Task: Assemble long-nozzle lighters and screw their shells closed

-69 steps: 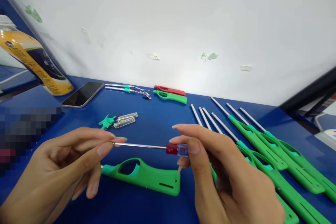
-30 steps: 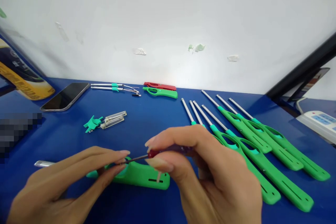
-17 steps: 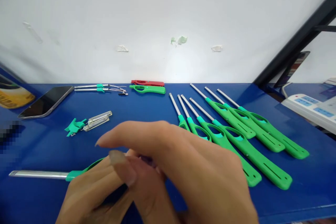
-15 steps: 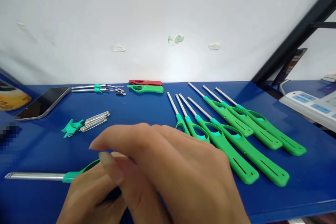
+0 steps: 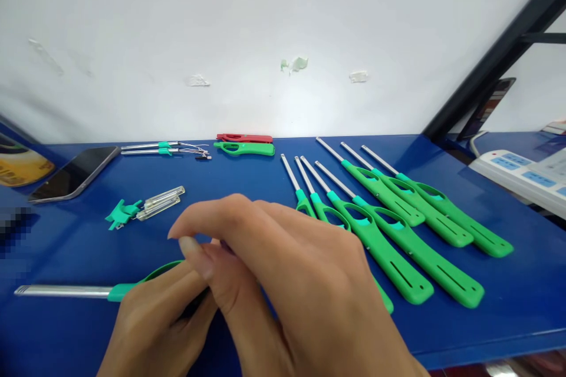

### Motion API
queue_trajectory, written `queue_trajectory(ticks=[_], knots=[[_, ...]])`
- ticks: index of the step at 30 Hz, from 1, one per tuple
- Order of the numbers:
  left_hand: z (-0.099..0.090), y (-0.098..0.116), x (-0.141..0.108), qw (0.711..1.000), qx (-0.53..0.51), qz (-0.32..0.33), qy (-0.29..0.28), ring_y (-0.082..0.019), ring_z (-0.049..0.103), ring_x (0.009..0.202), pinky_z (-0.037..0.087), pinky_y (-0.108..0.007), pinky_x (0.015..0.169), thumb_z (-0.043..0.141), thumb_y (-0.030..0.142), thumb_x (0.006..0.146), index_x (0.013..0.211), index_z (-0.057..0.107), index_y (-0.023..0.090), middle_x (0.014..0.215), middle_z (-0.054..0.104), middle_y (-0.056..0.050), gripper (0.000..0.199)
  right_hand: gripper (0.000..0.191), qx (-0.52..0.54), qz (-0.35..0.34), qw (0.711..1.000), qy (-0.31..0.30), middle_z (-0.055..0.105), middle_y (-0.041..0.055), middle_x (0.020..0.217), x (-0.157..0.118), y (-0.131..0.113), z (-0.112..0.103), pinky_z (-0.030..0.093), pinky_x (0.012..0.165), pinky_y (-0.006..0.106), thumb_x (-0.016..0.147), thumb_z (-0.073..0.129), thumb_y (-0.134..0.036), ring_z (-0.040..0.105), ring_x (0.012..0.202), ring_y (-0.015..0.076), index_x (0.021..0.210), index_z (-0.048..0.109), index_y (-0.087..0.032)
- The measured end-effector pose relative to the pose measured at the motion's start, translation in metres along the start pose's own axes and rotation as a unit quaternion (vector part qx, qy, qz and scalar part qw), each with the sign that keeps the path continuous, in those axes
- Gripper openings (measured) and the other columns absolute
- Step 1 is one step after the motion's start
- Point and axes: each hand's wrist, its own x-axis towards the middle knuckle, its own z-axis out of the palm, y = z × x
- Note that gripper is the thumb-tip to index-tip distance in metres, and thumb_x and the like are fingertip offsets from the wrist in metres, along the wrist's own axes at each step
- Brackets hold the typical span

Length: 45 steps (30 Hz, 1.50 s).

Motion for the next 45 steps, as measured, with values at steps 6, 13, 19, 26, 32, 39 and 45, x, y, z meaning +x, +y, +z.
queue_trajectory(ticks=[6,13,19,26,32,39,45], knots=[[0.0002,-0.0032,-0.0028,1.000,-0.001,0.011,-0.018,-0.012,0.072,0.070,0.058,-0.020,0.063,0.054,0.005,0.103,0.123,0.076,0.027,0.098,0.082,0.001,0.037,0.009,0.007,-0.017,0.999,0.029,0.081,-0.0118,0.086,0.0013,-0.0027,-0.0016,0.064,0.061,0.019,0.109,0.061,-0.037,0.074,0.058,0.0123,0.110,0.070,-0.040],[-0.0008,-0.0006,0.0015,0.999,-0.019,0.017,-0.026,-0.016,0.080,0.088,0.064,-0.024,0.078,0.057,0.008,0.104,0.124,0.075,0.027,0.103,0.083,0.000,0.033,0.013,-0.006,0.026,1.000,-0.003,0.082,-0.0138,0.093,0.0018,-0.0028,-0.0020,0.064,0.068,0.018,0.109,0.060,-0.036,0.079,0.073,0.0125,0.110,0.071,-0.043],[0.0032,-0.0054,-0.0024,0.998,-0.024,0.031,-0.043,-0.014,0.078,0.093,0.063,-0.022,0.084,0.058,0.008,0.104,0.128,0.070,0.025,0.107,0.081,0.000,0.032,0.013,-0.009,0.032,0.999,-0.024,0.082,-0.0142,0.092,0.0024,-0.0018,-0.0018,0.060,0.061,0.014,0.111,0.058,-0.038,0.080,0.076,0.0101,0.114,0.069,-0.042],[0.0049,-0.0079,0.0001,0.998,-0.039,0.047,-0.024,-0.013,0.076,0.090,0.063,-0.020,0.083,0.058,0.001,0.100,0.130,0.071,0.027,0.102,0.078,0.001,0.042,0.010,0.003,0.044,0.999,-0.020,0.081,-0.0132,0.085,0.0046,-0.0032,-0.0027,0.058,0.056,0.015,0.108,0.062,-0.035,0.078,0.071,0.0097,0.108,0.071,-0.038],[0.0009,-0.0054,0.0005,0.998,-0.034,0.056,-0.020,-0.013,0.073,0.090,0.063,-0.022,0.082,0.058,0.001,0.098,0.124,0.073,0.023,0.102,0.077,-0.001,0.037,0.009,0.010,0.049,0.999,-0.019,0.080,-0.0137,0.084,0.0077,-0.0060,-0.0063,0.056,0.057,0.011,0.106,0.064,-0.034,0.077,0.070,0.0075,0.107,0.073,-0.037],[-0.0007,-0.0052,-0.0014,0.998,-0.020,0.059,-0.034,-0.015,0.071,0.094,0.062,-0.028,0.090,0.059,0.000,0.098,0.125,0.071,0.023,0.104,0.077,-0.001,0.038,0.017,-0.035,0.030,0.999,-0.003,0.079,-0.0156,0.085,0.0015,-0.0001,-0.0014,0.056,0.058,0.012,0.113,0.051,-0.043,0.076,0.068,0.0074,0.116,0.068,-0.043],[-0.0008,-0.0045,-0.0013,0.998,-0.003,0.061,-0.032,-0.018,0.074,0.091,0.065,-0.031,0.085,0.060,0.003,0.098,0.126,0.071,0.026,0.101,0.079,-0.001,0.039,0.012,-0.011,0.043,0.999,-0.027,0.080,-0.0150,0.086,0.0069,-0.0027,-0.0038,0.057,0.061,0.010,0.109,0.059,-0.035,0.077,0.070,0.0067,0.112,0.071,-0.039]])
